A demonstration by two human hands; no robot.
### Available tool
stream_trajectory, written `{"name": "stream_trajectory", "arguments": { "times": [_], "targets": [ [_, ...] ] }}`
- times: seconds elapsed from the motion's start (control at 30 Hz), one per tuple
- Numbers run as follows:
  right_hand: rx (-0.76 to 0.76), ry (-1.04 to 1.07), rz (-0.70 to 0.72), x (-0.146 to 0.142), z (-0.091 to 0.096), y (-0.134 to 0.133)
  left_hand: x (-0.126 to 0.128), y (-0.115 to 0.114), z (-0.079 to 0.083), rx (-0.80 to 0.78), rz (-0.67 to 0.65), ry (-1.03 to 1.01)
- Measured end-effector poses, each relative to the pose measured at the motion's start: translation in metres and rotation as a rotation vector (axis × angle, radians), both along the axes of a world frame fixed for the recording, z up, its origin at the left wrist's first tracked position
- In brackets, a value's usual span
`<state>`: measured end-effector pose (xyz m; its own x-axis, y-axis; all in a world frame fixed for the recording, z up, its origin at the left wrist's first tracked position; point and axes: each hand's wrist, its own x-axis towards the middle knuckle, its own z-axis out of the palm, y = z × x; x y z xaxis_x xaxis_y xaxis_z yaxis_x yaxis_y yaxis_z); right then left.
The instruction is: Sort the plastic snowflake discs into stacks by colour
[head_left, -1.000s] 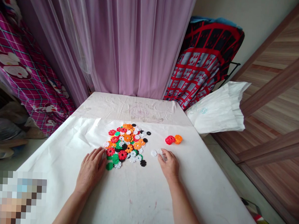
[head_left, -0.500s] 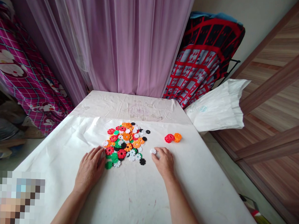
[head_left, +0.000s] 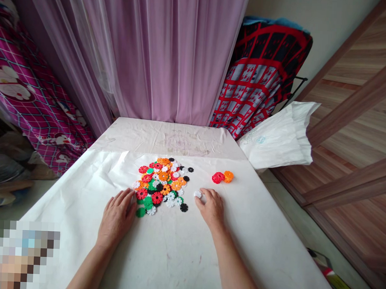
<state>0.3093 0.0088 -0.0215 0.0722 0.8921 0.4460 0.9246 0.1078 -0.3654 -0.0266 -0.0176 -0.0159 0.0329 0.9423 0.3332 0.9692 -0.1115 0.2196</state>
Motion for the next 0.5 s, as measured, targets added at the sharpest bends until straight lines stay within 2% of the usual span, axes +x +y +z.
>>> {"name": "stream_trajectory", "arguments": {
  "times": [0.13,0.23,0.37,0.5],
  "targets": [
    [0.034,0.036,0.097,-0.028,0.013,-0.004,0.001,0.000,0.000,-0.004,0.007,-0.006],
    [-0.062,0.016,0.204,-0.062,0.025,-0.004,0.000,0.001,-0.002,-0.020,0.015,-0.011],
    [-0.203,-0.044,0.192,-0.092,0.031,0.000,0.000,0.001,-0.001,-0.024,0.012,-0.021],
    [-0.251,-0.043,0.169,-0.099,0.028,0.006,0.002,0.000,0.002,-0.021,0.015,-0.026]
  ]
}}
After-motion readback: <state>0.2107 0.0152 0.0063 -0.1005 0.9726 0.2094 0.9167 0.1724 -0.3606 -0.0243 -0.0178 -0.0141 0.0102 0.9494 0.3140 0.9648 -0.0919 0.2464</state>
